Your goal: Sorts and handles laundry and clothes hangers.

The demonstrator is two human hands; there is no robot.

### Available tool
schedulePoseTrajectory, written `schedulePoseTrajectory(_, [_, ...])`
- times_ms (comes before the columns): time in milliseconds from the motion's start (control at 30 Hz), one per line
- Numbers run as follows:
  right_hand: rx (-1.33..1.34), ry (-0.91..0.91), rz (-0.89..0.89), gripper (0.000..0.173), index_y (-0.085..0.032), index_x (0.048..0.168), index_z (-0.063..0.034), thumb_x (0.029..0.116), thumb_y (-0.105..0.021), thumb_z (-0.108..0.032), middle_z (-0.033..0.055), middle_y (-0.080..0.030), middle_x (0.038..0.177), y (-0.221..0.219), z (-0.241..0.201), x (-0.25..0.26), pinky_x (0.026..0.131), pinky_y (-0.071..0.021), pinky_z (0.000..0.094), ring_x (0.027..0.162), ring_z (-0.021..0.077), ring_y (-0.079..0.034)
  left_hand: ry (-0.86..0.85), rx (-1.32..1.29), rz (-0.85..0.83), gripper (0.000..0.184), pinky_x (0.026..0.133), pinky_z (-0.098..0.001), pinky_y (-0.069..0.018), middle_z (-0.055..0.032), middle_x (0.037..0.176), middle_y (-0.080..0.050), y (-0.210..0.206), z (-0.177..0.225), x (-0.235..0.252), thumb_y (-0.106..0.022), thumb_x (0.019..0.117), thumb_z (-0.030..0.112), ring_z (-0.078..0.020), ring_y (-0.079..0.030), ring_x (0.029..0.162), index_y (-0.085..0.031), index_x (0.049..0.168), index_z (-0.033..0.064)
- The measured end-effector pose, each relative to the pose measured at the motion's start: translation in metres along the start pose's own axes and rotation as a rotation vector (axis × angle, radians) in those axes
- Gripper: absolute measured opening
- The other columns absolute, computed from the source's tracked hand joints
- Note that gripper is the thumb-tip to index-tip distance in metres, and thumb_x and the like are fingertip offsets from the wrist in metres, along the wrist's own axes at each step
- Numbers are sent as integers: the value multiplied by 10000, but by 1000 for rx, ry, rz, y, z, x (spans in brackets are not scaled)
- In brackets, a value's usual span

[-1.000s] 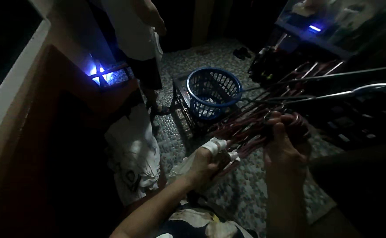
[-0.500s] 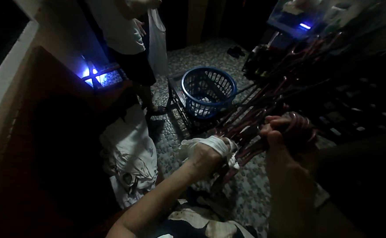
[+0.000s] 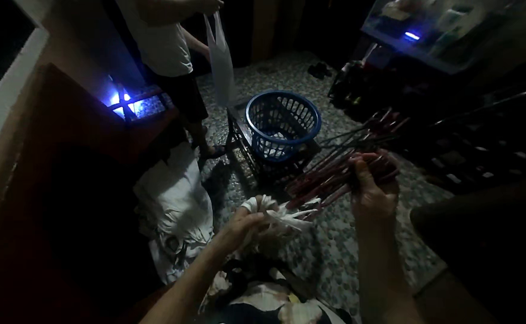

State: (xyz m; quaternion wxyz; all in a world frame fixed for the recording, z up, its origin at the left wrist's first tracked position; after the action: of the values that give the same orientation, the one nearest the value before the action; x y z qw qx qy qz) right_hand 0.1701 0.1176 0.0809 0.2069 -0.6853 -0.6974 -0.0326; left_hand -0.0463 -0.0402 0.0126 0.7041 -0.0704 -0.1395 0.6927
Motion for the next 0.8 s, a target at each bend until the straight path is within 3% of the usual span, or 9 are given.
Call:
schedulePoseTrajectory(67, [-75,74,-116,220,-591,1220,-93,1001,-609,-105,-31,-696,1105,-4,-5,-5,899,-586,276,1029,87,-675,102,336,-147,479,927,-257,-537,-39,1203,-665,5,12,5,-627,979,299,-68,-636,1045,-573,1332,-19])
schedulePoseTrajectory(167, [-239,168,-197,242,-598,1200,-61,977,-647,-140,-19,-701,1135,-13,-12,-10,964,-571,317,1109,108,-666,63,872,-320,290,835,-450,-546,-187,900,-686,0,25,14,-653,981,221,-263,-675,869,-684,958,-66])
schedulePoseTrajectory(233, [-309,166,-223,297,-589,1205,-34,949,-683,-153,-33,-707,1114,-23,-12,-19,940,-582,286,1079,71,-675,-20,759,-300,184,772,-299,-512,-102,837,-652,-6,33,17,-630,970,125,-126,-612,791,-676,941,-51])
schedulePoseTrajectory(300, [-335,111,-250,385,-565,1255,21,944,-695,-164,-19,-705,1099,-36,-2,-34,869,-599,246,1007,37,-685,-121,496,-288,171,880,-170,-506,-27,981,-683,-23,38,17,-596,976,49,24,-613,924,-672,1093,-50])
schedulePoseTrajectory(400, [-316,118,-256,339,-601,1212,37,939,-699,-137,0,-717,1073,-48,18,-49,856,-600,245,980,39,-689,-223,441,-536,206,958,-333,-526,-170,1057,-701,-66,35,7,-614,945,-8,-161,-664,1024,-662,1126,-95])
schedulePoseTrajectory(467, [-357,153,-234,292,-626,1193,27,949,-689,-123,24,-722,1097,-47,24,-45,900,-591,271,1031,69,-688,-193,553,-763,96,787,-427,-544,-182,860,-675,-83,23,-8,-650,937,22,-262,-670,838,-683,951,-66])
schedulePoseTrajectory(533, [-434,155,-169,304,-621,1215,38,966,-672,-128,43,-717,1090,-42,17,-35,890,-588,268,1015,66,-687,-50,691,-881,213,653,-517,-520,-184,713,-627,-72,3,-22,-652,963,105,-325,-645,697,-663,810,-43])
schedulePoseTrajectory(667, [-416,231,-87,327,-602,1214,20,963,-686,-172,21,-682,1164,-13,-5,-13,944,-566,270,1069,52,-657,263,816,-687,191,805,-552,-533,-209,854,-677,3,-24,-23,-716,924,125,-336,-670,832,-689,902,-63])
schedulePoseTrajectory(800, [-295,332,-93,274,-577,1191,-37,983,-657,-195,-42,-705,1072,3,-31,-6,941,-585,302,1019,79,-687,371,838,-276,417,738,-400,-535,-73,804,-656,48,-14,-7,-846,818,354,-171,-611,729,-714,1025,16])
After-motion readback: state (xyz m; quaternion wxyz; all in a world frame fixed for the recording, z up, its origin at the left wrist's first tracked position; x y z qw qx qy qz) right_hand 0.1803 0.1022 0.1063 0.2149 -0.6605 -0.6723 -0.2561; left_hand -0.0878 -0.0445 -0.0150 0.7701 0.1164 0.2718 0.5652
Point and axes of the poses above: each hand's wrist, its own x-axis towards the middle knuckle, its own y-axis out of the back of the hand, z = x × y, the point moved 3 cm from there along x, towards the middle knuckle
